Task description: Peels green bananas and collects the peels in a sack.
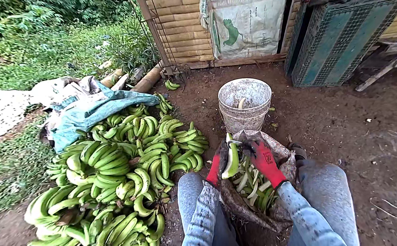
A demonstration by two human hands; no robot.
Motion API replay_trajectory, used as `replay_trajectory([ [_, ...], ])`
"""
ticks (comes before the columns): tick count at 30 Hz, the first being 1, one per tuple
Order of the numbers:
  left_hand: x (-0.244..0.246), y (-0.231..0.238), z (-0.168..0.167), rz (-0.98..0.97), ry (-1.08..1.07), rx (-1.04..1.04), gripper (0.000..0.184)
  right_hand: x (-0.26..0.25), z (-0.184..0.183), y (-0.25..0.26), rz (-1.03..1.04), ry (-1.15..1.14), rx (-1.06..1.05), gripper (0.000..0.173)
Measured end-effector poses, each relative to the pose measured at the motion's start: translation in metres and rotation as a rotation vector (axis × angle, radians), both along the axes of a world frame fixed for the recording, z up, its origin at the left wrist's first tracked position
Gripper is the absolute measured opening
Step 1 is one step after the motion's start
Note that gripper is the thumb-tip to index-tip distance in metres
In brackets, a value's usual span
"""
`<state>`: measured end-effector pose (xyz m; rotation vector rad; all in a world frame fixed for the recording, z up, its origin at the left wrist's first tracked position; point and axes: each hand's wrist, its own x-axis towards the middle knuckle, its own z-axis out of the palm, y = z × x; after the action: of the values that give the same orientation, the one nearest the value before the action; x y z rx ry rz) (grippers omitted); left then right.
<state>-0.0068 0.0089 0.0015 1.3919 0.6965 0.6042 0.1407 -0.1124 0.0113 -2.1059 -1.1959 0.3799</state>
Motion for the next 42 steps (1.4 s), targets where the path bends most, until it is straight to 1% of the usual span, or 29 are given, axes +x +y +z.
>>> replay_trajectory([
  [1, -0.004, -0.004, 0.007, -0.121, 0.15, 0.077, 0.041, 0.012, 0.0, 0.006, -0.089, 0.005, 0.007, 0.039],
  [2, -0.005, -0.009, 0.011, -0.157, 0.236, 0.118, 0.04, 0.023, 0.002, 0.008, -0.163, 0.028, 0.02, 0.038],
  [3, -0.004, -0.01, 0.008, -0.108, 0.239, 0.104, 0.04, 0.029, 0.005, 0.007, -0.201, 0.067, 0.041, 0.037],
  [5, 0.002, -0.004, -0.007, 0.154, 0.13, 0.0, 0.041, 0.015, 0.006, -0.003, -0.15, 0.122, 0.078, 0.037],
  [8, 0.018, 0.007, -0.003, 0.556, -0.016, -0.098, 0.043, -0.028, 0.001, -0.02, 0.044, 0.108, 0.12, 0.041],
  [10, 0.016, 0.007, 0.001, 0.638, -0.119, -0.162, 0.043, -0.047, -0.003, -0.023, 0.131, 0.06, 0.09, 0.04],
  [11, 0.014, 0.004, 0.002, 0.631, -0.176, -0.197, 0.042, -0.05, -0.003, -0.021, 0.138, 0.041, 0.06, 0.039],
  [13, 0.015, -0.002, 0.0, 0.55, -0.288, -0.254, 0.039, -0.044, 0.003, -0.014, 0.105, 0.028, -0.004, 0.04],
  [14, 0.016, -0.004, -0.003, 0.492, -0.31, -0.256, 0.04, -0.039, 0.006, -0.012, 0.087, 0.026, -0.036, 0.04],
  [15, 0.015, -0.005, -0.005, 0.436, -0.282, -0.228, 0.041, -0.035, 0.005, -0.01, 0.078, 0.024, -0.054, 0.04],
  [18, 0.012, -0.007, 0.001, 0.41, -0.001, -0.083, 0.047, -0.031, -0.003, -0.012, 0.084, -0.067, -0.034, 0.041],
  [20, 0.009, -0.011, 0.002, 0.342, 0.089, -0.015, 0.046, -0.026, -0.005, -0.011, 0.071, -0.105, -0.046, 0.04],
  [21, 0.008, -0.014, 0.001, 0.276, 0.14, 0.051, 0.044, -0.021, -0.005, -0.006, 0.053, -0.087, -0.062, 0.039],
  [23, 0.004, -0.019, 0.001, 0.076, 0.291, 0.185, 0.041, -0.002, -0.007, 0.007, -0.017, -0.008, -0.137, 0.039],
  [24, 0.005, -0.022, 0.004, -0.017, 0.359, 0.213, 0.041, 0.008, -0.006, 0.011, -0.065, 0.029, -0.182, 0.039],
  [25, 0.006, -0.023, 0.005, -0.062, 0.393, 0.187, 0.041, 0.015, -0.006, 0.012, -0.112, 0.054, -0.209, 0.038],
  [26, 0.006, -0.022, 0.003, -0.031, 0.345, 0.092, 0.039, 0.02, -0.007, 0.01, -0.143, 0.075, -0.181, 0.037],
  [27, 0.006, -0.017, -0.001, 0.031, 0.207, -0.061, 0.037, 0.02, -0.007, 0.005, -0.136, 0.089, -0.114, 0.036],
  [28, 0.006, -0.011, -0.002, 0.066, 0.003, -0.266, 0.045, 0.016, -0.005, -0.002, -0.074, 0.099, -0.024, 0.036],
  [29, 0.006, -0.006, 0.001, 0.069, -0.204, -0.448, 0.057, 0.01, -0.004, -0.01, 0.032, 0.104, 0.07, 0.035],
  [30, 0.004, 0.0, 0.002, 0.046, -0.379, -0.549, 0.063, 0.005, -0.004, -0.018, 0.159, 0.106, 0.159, 0.034],
  [31, 0.003, 0.006, 0.0, 0.02, -0.507, -0.62, 0.066, 0.001, -0.004, -0.024, 0.276, 0.097, 0.213, 0.034],
  [32, 0.002, 0.011, -0.003, -0.015, -0.605, -0.683, 0.066, -0.001, -0.004, -0.026, 0.351, 0.059, 0.238, 0.034],
  [33, 0.001, 0.013, -0.004, -0.022, -0.655, -0.724, 0.066, -0.002, -0.005, -0.026, 0.382, 0.005, 0.247, 0.033],
  [35, 0.005, 0.01, -0.005, 0.019, -0.644, -0.754, 0.061, -0.001, -0.005, -0.022, 0.38, -0.095, 0.213, 0.033],
  [36, 0.007, 0.006, -0.003, 0.065, -0.601, -0.725, 0.056, -0.003, -0.004, -0.019, 0.366, -0.136, 0.18, 0.034],
  [38, 0.01, -0.006, 0.001, 0.143, -0.462, -0.54, 0.045, -0.008, -0.003, -0.01, 0.299, -0.161, 0.127, 0.035],
  [40, 0.009, -0.016, 0.0, 0.176, -0.297, -0.305, 0.037, -0.014, -0.004, 0.0, 0.178, -0.087, 0.063, 0.036],
  [42, 0.007, -0.017, -0.011, 0.176, -0.061, -0.066, 0.038, -0.012, -0.002, 0.009, 0.04, 0.002, -0.061, 0.039],
])
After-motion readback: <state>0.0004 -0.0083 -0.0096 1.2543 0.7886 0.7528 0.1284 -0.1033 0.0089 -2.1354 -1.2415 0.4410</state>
